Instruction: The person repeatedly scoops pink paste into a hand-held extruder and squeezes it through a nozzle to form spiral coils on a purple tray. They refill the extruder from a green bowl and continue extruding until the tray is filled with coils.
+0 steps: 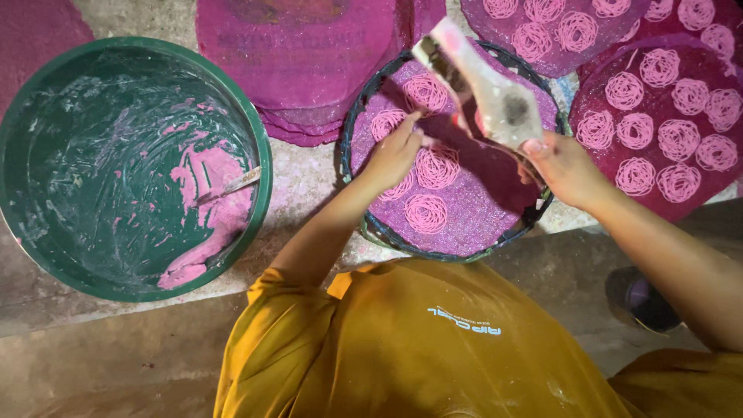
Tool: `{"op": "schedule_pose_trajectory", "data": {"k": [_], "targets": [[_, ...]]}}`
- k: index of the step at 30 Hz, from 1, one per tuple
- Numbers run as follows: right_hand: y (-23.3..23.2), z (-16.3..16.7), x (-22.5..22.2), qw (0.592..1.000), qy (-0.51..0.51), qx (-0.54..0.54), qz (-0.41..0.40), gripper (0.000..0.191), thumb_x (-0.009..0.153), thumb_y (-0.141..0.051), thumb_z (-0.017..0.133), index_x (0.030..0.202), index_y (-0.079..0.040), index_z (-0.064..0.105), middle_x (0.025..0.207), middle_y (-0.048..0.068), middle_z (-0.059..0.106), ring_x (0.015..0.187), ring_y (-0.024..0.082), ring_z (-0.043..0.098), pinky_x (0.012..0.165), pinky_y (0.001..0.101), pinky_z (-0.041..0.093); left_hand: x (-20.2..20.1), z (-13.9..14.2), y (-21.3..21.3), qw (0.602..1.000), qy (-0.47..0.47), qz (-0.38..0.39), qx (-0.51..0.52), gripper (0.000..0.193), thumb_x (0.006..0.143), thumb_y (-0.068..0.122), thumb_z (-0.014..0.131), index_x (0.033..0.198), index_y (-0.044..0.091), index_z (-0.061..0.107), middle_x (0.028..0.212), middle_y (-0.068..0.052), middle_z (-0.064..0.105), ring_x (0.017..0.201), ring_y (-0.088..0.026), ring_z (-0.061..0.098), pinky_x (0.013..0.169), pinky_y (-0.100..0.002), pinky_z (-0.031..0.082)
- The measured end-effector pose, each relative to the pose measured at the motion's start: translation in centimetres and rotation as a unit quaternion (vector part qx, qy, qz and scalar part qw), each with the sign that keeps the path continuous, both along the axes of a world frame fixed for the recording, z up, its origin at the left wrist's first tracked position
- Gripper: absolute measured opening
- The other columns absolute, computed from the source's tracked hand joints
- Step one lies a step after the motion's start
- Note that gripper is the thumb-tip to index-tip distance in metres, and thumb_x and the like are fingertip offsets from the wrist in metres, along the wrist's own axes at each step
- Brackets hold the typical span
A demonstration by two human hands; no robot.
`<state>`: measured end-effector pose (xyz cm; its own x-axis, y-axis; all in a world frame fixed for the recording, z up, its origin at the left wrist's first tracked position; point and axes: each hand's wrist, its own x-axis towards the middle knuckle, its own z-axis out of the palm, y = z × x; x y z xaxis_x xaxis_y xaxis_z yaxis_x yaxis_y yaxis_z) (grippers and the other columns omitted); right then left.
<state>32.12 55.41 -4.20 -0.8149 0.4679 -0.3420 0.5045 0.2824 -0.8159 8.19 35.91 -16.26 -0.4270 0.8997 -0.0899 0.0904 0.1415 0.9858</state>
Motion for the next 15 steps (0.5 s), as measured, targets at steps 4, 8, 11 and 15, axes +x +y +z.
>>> {"op": "schedule_pose_trajectory", "data": {"k": [4, 8, 11, 15], "targets": [[1.5, 0.1, 1.4, 0.999, -0.001, -0.035, -0.006, 0.073, 0.1, -0.07, 0.044, 0.097, 0.001, 0.064, 0.078, 0.007, 0.067, 0.069, 0.016, 0.064, 0.064, 0.0315, 0.051, -0.3, 3.5, -2.2, 0.958, 0.282, 0.024, -0.044, 0.054, 0.102, 0.026, 0.054, 0.155, 0.021, 0.048, 0.12, -0.003, 0.079, 0.075, -0.018, 0.07, 0.071, -0.035, 0.056], [1.6, 0.3, 2.0, 0.992, -0.04, -0.099, 0.062, 0.086, 0.094, -0.08, 0.029, 0.096, -0.004, 0.069, 0.076, 0.005, 0.069, 0.069, 0.015, 0.064, 0.064, 0.0323, 0.05, -2.1, 6.2, 2.4, 0.929, -0.265, 0.026, 0.255, 0.058, 0.102, 0.039, 0.059, 0.147, 0.005, 0.049, 0.133, -0.011, 0.067, 0.122, -0.025, 0.064, 0.111, -0.042, 0.046], [1.8, 1.2, 1.9, 0.962, -0.109, -0.249, 0.033, 0.08, 0.087, -0.078, 0.031, 0.106, -0.008, 0.066, 0.077, 0.006, 0.068, 0.069, 0.017, 0.063, 0.064, 0.0352, 0.051, -2.3, 6.8, 7.2, 0.728, -0.576, -0.057, 0.368, 0.056, 0.099, 0.056, 0.051, 0.125, 0.007, 0.059, 0.108, -0.005, 0.063, 0.106, -0.022, 0.061, 0.107, -0.043, 0.045], [4.5, 3.3, 1.0, 0.978, -0.171, -0.114, 0.031, 0.081, 0.095, -0.071, 0.026, 0.09, -0.002, 0.069, 0.071, 0.009, 0.068, 0.065, 0.019, 0.065, 0.063, 0.0374, 0.053, -1.8, 6.9, 12.3, 0.648, -0.613, -0.077, 0.445, 0.048, 0.108, 0.057, 0.048, 0.094, 0.012, 0.057, 0.087, -0.002, 0.053, 0.089, -0.021, 0.057, 0.097, -0.043, 0.047]]}}
